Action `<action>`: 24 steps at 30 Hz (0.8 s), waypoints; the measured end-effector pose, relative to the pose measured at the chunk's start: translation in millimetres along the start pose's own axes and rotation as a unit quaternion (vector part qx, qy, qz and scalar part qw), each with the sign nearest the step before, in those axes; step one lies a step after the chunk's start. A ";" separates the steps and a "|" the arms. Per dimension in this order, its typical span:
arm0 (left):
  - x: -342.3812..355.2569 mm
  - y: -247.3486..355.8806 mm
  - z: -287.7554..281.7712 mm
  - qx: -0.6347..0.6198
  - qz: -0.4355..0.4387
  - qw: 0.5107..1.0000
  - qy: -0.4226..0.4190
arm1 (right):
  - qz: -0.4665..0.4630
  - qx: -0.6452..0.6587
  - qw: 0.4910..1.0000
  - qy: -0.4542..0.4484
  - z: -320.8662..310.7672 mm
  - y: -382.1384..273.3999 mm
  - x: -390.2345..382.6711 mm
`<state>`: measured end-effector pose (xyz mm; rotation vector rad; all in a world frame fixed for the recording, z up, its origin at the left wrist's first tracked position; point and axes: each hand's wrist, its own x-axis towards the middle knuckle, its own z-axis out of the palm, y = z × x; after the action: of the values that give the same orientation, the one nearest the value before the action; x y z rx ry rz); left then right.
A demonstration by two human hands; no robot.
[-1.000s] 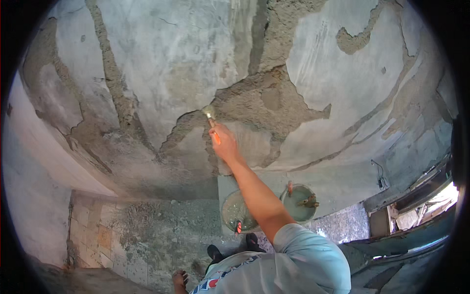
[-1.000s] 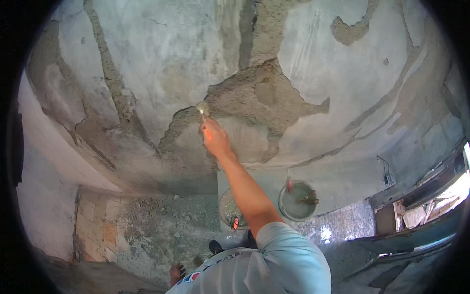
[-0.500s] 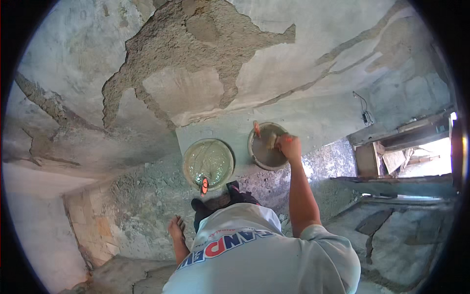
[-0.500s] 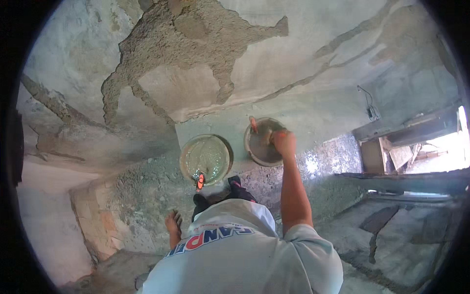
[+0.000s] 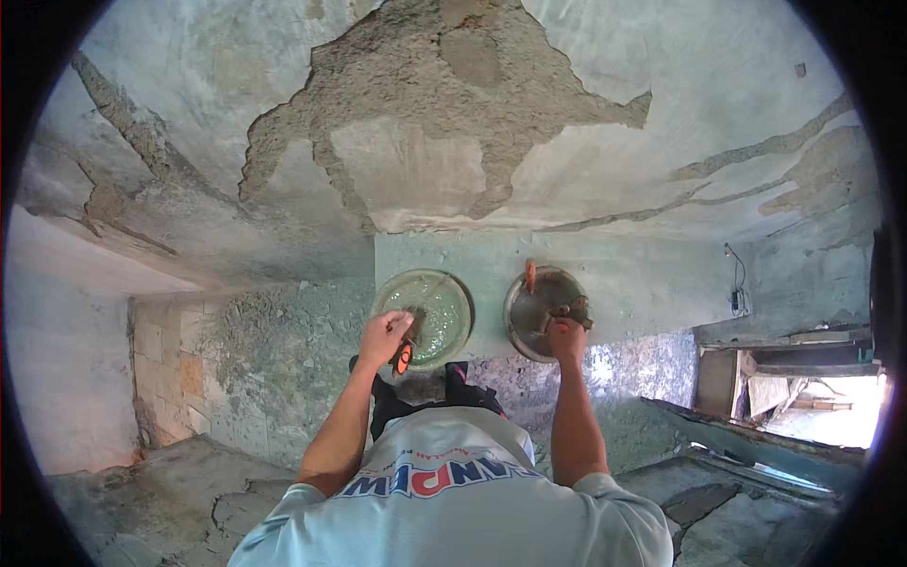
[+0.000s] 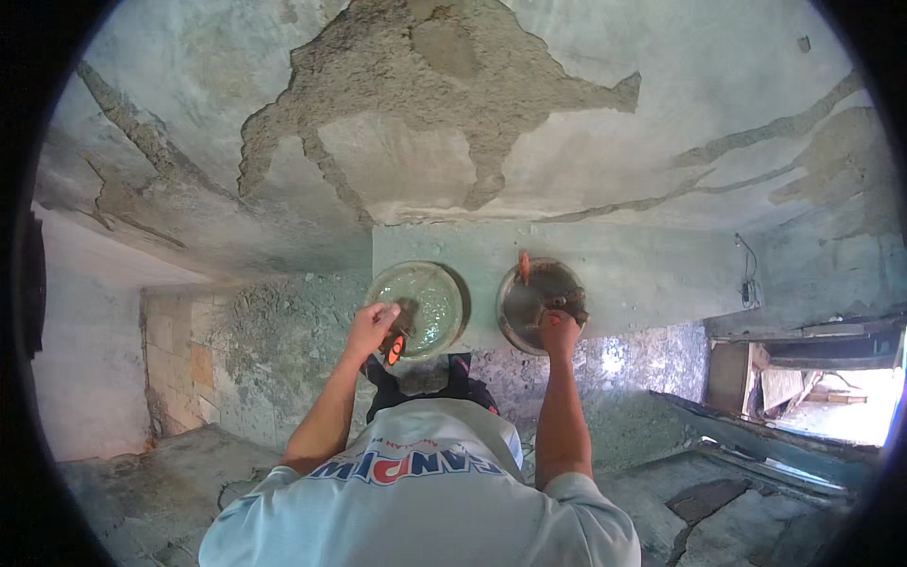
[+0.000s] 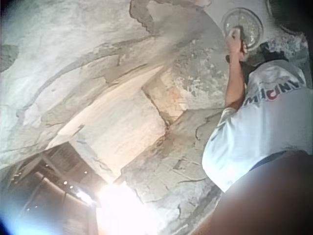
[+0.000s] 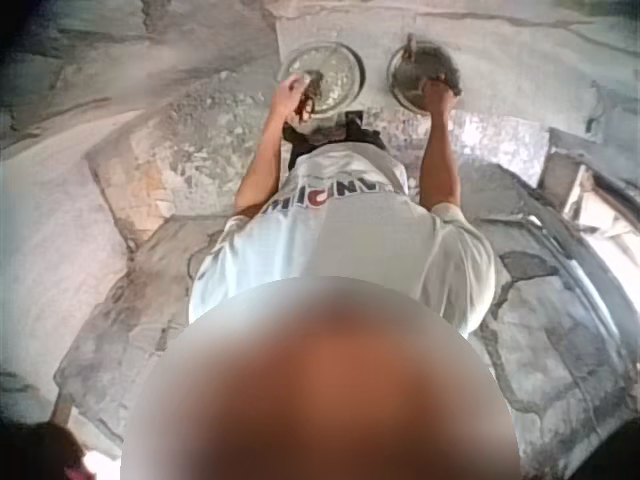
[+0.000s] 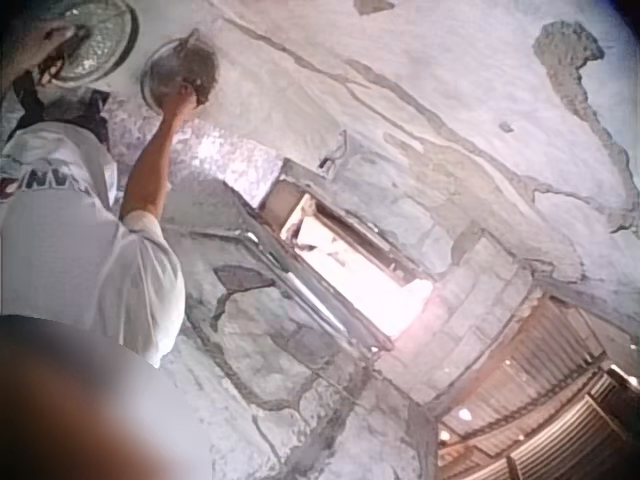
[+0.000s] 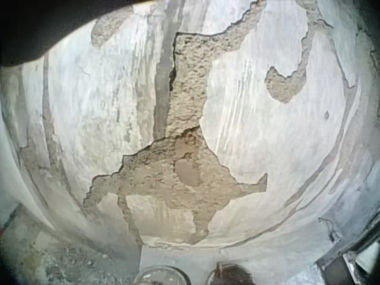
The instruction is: The person dips a paintbrush into a container of liquid and applies the liquid onto a damaged wall surface repeatedly using the brush.
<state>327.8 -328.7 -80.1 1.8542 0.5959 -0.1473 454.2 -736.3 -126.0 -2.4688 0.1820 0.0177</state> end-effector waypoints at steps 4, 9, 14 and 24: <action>7.5 31.4 14.0 0.026 0.034 0.998 -0.043 | 0.051 0.098 0.992 0.068 -2.3 29.3 -14.6; 15.8 45.0 18.9 0.088 0.069 0.993 -0.039 | 0.123 0.213 0.969 0.032 0.4 15.8 -32.8; 24.0 52.0 1.4 0.213 0.111 0.968 -0.070 | 0.150 0.232 0.960 0.041 -18.4 -26.6 -41.7; -34.9 17.1 8.8 0.237 0.309 0.919 -0.059 | -0.116 0.023 0.987 0.111 -30.3 -45.1 -50.5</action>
<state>307.3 -352.3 -55.5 2.3963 -0.1509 0.0247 409.3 -713.6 -71.4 -2.4266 -0.0110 -0.3572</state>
